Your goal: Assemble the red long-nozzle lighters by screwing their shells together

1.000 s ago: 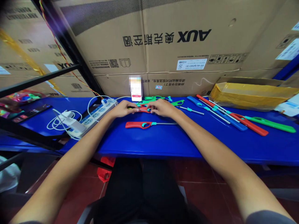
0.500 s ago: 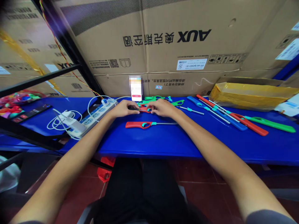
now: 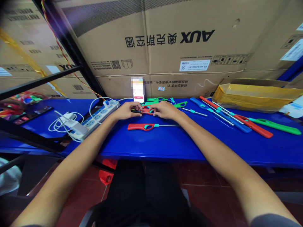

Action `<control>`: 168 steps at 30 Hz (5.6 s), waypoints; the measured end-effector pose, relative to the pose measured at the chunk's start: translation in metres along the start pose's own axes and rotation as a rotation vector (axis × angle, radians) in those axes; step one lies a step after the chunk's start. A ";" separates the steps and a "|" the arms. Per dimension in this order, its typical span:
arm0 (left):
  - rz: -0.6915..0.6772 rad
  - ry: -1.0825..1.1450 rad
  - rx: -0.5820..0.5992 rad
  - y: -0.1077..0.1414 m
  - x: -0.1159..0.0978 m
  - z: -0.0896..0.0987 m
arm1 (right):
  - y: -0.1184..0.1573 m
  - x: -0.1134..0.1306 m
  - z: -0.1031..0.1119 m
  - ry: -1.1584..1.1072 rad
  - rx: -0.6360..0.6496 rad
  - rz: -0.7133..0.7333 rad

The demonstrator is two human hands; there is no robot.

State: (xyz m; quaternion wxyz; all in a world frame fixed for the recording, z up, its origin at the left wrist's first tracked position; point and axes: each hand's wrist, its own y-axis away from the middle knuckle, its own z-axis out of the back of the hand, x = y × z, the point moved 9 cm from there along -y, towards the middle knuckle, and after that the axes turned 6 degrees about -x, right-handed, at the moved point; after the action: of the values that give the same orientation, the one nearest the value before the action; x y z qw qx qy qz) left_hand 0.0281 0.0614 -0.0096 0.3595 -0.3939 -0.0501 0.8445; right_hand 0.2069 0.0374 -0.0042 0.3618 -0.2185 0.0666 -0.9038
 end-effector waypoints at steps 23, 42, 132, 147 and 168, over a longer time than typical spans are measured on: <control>0.045 -0.168 0.098 0.001 -0.005 -0.001 | 0.000 -0.001 -0.003 -0.001 0.014 0.019; 0.020 0.019 0.045 0.000 0.002 0.001 | 0.000 -0.001 -0.001 0.055 0.009 0.024; -0.137 -0.057 -0.157 -0.001 -0.018 0.020 | 0.002 0.001 0.009 0.203 -0.072 0.000; -0.065 -0.019 -0.164 -0.002 -0.008 0.018 | 0.001 0.003 0.008 0.198 -0.065 0.019; 0.013 -0.031 -0.039 -0.001 -0.003 0.003 | -0.002 -0.009 0.009 0.130 -0.108 0.024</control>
State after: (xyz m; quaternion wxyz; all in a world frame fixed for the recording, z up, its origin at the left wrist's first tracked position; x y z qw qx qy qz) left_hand 0.0275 0.0608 -0.0052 0.3455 -0.3880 -0.0694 0.8517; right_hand 0.2152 0.0457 0.0010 0.3553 -0.1777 0.1412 -0.9068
